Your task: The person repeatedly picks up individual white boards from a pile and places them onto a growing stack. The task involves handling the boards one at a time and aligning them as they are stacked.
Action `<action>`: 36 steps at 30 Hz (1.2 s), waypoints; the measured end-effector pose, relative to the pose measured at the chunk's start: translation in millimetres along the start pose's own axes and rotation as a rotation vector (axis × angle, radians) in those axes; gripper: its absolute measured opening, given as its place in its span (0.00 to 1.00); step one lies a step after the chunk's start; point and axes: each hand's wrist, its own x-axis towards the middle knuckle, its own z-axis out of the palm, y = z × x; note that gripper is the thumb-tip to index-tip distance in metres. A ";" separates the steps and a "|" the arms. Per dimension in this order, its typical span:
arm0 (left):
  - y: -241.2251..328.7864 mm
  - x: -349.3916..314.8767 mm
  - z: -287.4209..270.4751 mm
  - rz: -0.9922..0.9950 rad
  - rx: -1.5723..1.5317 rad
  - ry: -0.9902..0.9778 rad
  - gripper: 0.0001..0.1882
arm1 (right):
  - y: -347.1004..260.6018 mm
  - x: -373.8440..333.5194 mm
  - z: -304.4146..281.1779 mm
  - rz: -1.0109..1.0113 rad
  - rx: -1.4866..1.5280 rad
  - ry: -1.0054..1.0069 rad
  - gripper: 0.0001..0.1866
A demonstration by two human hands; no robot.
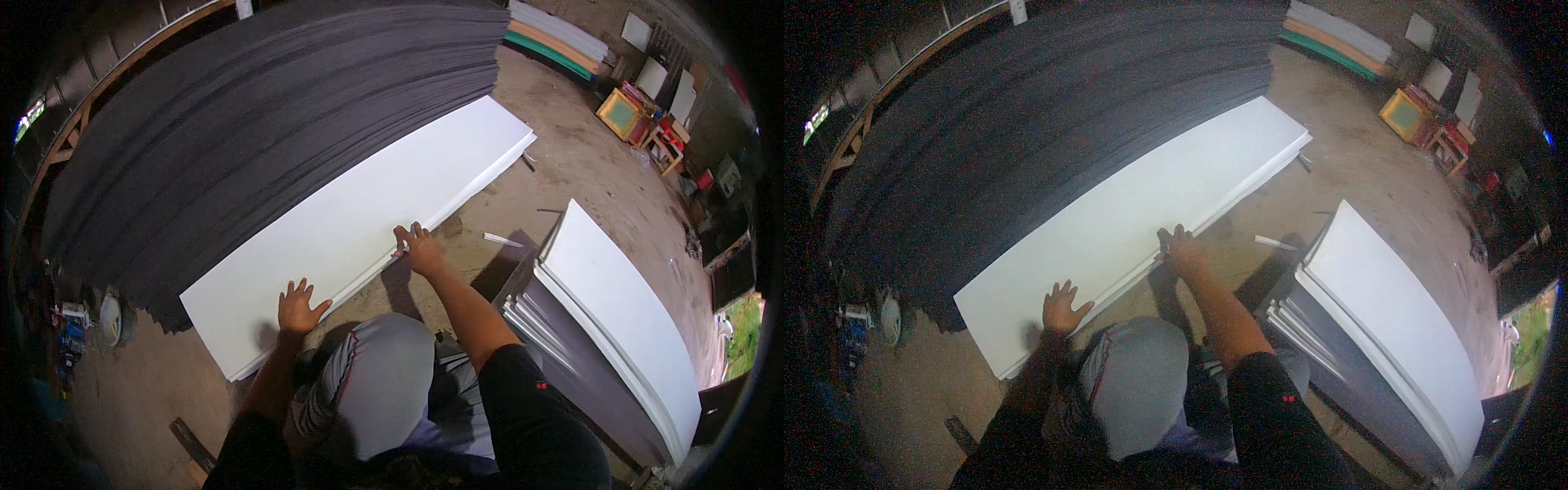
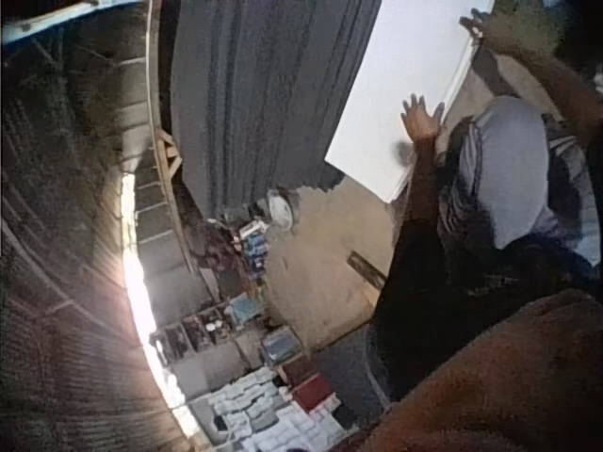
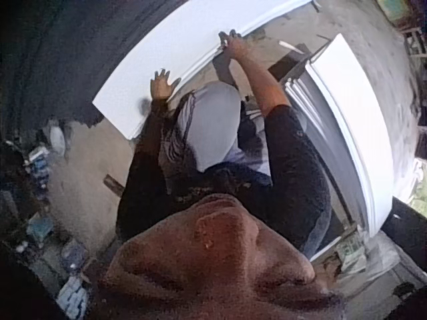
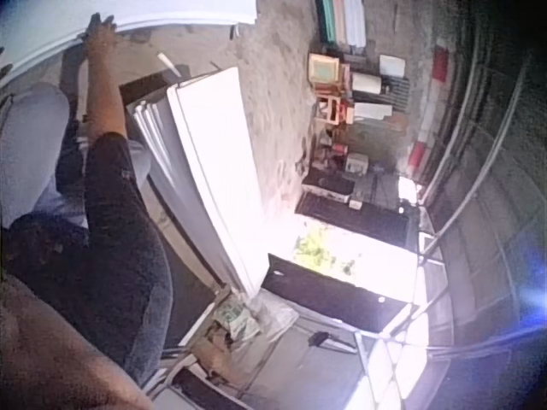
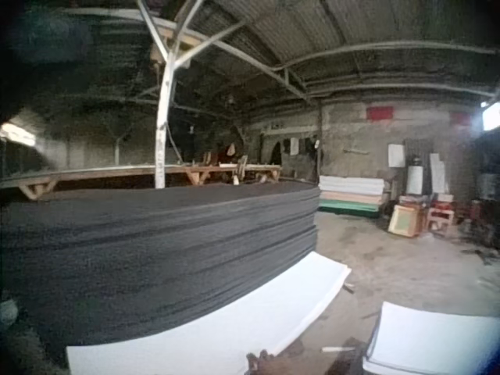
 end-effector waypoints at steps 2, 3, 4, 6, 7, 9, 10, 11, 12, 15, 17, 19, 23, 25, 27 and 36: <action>25.1 15.5 -12.9 0.052 -0.019 -0.048 0.36 | 2.7 -15.5 -4.9 0.002 -0.008 0.076 0.41; 38.2 26.8 -16.5 0.094 -0.042 -0.034 0.36 | 6.8 -20.5 -10.2 -0.006 -0.001 0.117 0.41; 51.3 37.6 -17.1 0.138 -0.065 -0.023 0.35 | 8.2 -29.7 -20.3 -0.012 0.005 0.158 0.42; 76.5 47.1 -24.8 0.210 -0.119 -0.034 0.34 | -2.0 -56.9 -37.6 -0.042 -0.020 0.222 0.41; 94.2 55.1 -31.9 0.278 -0.167 -0.029 0.33 | -6.0 -76.0 -55.0 -0.078 0.005 0.278 0.40; 160.6 65.3 -60.6 0.408 -0.255 -0.037 0.33 | 18.1 -106.9 -73.9 -0.087 -0.149 0.409 0.40; 185.3 70.2 -67.3 0.484 -0.262 -0.050 0.32 | 26.3 -124.0 -84.7 -0.087 -0.165 0.460 0.39; 210.0 74.1 -72.4 0.558 -0.269 -0.060 0.32 | 38.5 -145.8 -99.0 -0.090 -0.184 0.512 0.38; 233.9 75.8 -77.0 0.631 -0.276 -0.070 0.32 | 53.1 -167.6 -111.1 -0.094 -0.203 0.562 0.37; 307.2 68.1 -88.3 0.871 -0.332 -0.020 0.31 | 108.0 -241.8 -145.5 0.015 -0.077 0.748 0.25; 350.3 60.1 -84.8 0.969 -0.332 -0.031 0.30 | 155.0 -298.8 -161.1 0.168 -0.143 0.772 0.22; 391.5 48.1 -76.9 1.055 -0.301 -0.035 0.30 | 196.3 -353.6 -176.2 0.406 -0.234 0.638 0.31; 450.2 26.8 -60.6 1.125 -0.284 -0.097 0.31 | 223.5 -432.2 -204.4 0.715 -0.220 0.408 0.44; 472.8 14.3 -54.4 1.156 -0.293 -0.114 0.32 | 242.9 -449.2 -198.9 0.732 -0.259 0.338 0.48; 488.0 6.9 -45.2 1.181 -0.303 -0.126 0.32 | 241.7 -445.4 -199.1 0.658 -0.310 0.303 0.44; 527.0 -29.1 -58.8 1.248 -0.067 0.265 0.38 | 238.5 -446.5 -185.6 0.519 -0.460 0.692 0.23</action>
